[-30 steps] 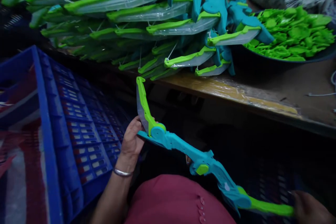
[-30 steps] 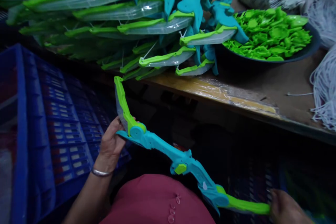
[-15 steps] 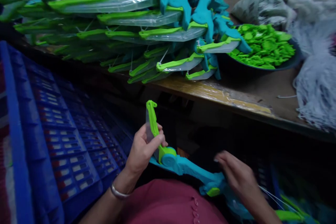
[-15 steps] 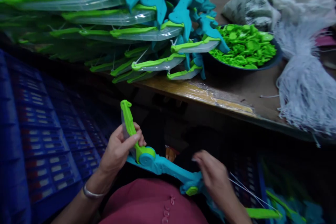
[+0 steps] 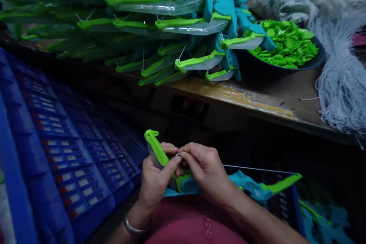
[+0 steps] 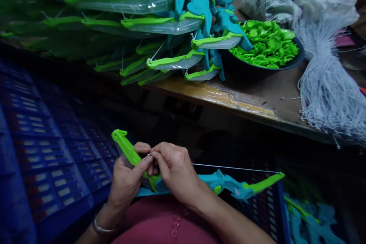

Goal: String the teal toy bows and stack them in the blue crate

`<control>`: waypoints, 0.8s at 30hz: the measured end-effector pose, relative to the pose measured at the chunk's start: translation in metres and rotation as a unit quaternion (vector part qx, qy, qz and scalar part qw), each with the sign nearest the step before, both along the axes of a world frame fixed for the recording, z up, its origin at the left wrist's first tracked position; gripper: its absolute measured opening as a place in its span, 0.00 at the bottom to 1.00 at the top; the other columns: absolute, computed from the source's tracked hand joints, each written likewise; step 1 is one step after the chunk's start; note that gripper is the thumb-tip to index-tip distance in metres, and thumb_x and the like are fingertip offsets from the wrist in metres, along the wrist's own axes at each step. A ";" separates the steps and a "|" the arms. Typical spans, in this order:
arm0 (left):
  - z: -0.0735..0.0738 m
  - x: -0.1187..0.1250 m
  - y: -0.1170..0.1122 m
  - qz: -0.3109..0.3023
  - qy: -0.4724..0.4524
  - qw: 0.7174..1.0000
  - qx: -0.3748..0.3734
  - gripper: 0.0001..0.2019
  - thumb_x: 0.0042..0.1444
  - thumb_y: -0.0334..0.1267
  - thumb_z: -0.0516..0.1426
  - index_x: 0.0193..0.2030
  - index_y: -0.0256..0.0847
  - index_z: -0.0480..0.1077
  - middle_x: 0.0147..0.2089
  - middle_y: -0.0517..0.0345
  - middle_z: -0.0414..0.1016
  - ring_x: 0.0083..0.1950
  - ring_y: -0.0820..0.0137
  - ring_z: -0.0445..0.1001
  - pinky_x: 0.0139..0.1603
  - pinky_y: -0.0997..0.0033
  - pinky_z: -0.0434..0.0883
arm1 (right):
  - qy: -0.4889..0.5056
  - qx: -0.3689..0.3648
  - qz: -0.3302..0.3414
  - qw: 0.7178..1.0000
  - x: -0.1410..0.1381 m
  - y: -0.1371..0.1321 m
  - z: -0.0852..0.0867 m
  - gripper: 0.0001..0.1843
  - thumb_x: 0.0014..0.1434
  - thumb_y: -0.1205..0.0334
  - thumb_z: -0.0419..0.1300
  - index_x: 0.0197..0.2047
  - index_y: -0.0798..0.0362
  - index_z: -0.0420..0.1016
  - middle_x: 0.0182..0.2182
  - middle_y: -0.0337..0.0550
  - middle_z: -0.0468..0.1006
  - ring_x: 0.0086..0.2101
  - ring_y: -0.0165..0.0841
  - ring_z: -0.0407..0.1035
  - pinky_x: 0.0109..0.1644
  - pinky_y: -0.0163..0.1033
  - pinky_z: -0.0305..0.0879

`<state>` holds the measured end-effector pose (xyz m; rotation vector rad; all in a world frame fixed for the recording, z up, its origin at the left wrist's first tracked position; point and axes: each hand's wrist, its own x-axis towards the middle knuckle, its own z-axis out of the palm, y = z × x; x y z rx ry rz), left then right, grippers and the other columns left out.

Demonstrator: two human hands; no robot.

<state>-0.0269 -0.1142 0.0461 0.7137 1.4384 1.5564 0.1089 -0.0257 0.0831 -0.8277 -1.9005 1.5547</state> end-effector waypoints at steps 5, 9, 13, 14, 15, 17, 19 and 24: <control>0.001 -0.003 0.004 -0.020 0.022 0.999 0.018 0.03 0.60 0.36 0.66 0.39 0.41 0.79 0.43 0.58 0.73 0.27 0.74 0.76 0.27 0.73 0.75 | 0.002 -0.060 -0.020 0.998 -0.003 -0.003 -0.001 0.14 0.71 0.62 0.56 0.34 0.53 0.77 0.26 0.36 0.77 0.28 0.25 0.72 0.34 0.29 0.67; 0.000 -0.003 0.007 -0.034 0.035 0.998 0.033 0.02 0.61 0.35 0.65 0.37 0.41 0.79 0.36 0.60 0.73 0.28 0.73 0.75 0.28 0.73 0.74 | -0.010 -0.116 -0.020 0.993 -0.001 -0.003 -0.004 0.15 0.70 0.61 0.57 0.32 0.53 0.77 0.26 0.37 0.78 0.29 0.26 0.73 0.35 0.30 0.67; -0.001 -0.002 0.010 -0.031 0.040 0.998 0.041 0.05 0.61 0.33 0.64 0.33 0.41 0.77 0.32 0.62 0.72 0.27 0.74 0.75 0.29 0.74 0.74 | -0.023 -0.149 -0.016 0.988 0.004 0.000 -0.006 0.13 0.68 0.60 0.59 0.33 0.53 0.80 0.28 0.38 0.80 0.30 0.27 0.74 0.36 0.31 0.68; -0.002 -0.002 0.011 -0.031 0.032 0.998 0.038 0.06 0.62 0.33 0.64 0.33 0.41 0.76 0.31 0.63 0.71 0.27 0.73 0.75 0.29 0.73 0.74 | -0.033 -0.143 -0.021 0.989 0.006 0.001 -0.006 0.12 0.67 0.60 0.60 0.33 0.53 0.80 0.28 0.38 0.80 0.30 0.27 0.73 0.36 0.31 0.67; -0.003 -0.002 0.011 -0.032 0.021 0.999 0.036 0.06 0.63 0.33 0.63 0.33 0.41 0.75 0.31 0.63 0.71 0.26 0.73 0.75 0.30 0.72 0.74 | -0.045 -0.134 -0.032 0.989 0.007 0.002 -0.007 0.11 0.65 0.60 0.61 0.33 0.53 0.81 0.28 0.39 0.80 0.30 0.27 0.73 0.35 0.31 0.67; -0.006 -0.002 0.011 -0.036 0.002 0.999 0.034 0.06 0.64 0.33 0.62 0.34 0.41 0.74 0.30 0.64 0.70 0.25 0.73 0.74 0.31 0.70 0.74 | -0.065 -0.118 -0.060 0.989 0.011 0.004 -0.009 0.08 0.62 0.60 0.63 0.34 0.53 0.82 0.28 0.38 0.79 0.29 0.27 0.70 0.33 0.30 0.64; -0.009 -0.001 0.010 -0.044 -0.002 0.998 0.042 0.06 0.64 0.33 0.62 0.34 0.41 0.73 0.29 0.65 0.70 0.26 0.73 0.74 0.31 0.70 0.74 | -0.071 -0.113 -0.072 0.988 0.013 0.004 -0.009 0.08 0.61 0.59 0.64 0.34 0.53 0.82 0.27 0.38 0.76 0.27 0.26 0.67 0.30 0.30 0.61; -0.008 -0.013 0.010 -0.100 0.015 0.994 0.039 0.07 0.62 0.36 0.64 0.32 0.40 0.75 0.33 0.61 0.71 0.32 0.71 0.75 0.36 0.71 0.72 | -0.056 -0.130 -0.085 0.986 0.013 0.006 0.004 0.13 0.63 0.57 0.61 0.31 0.55 0.80 0.25 0.38 0.71 0.26 0.25 0.62 0.29 0.31 0.58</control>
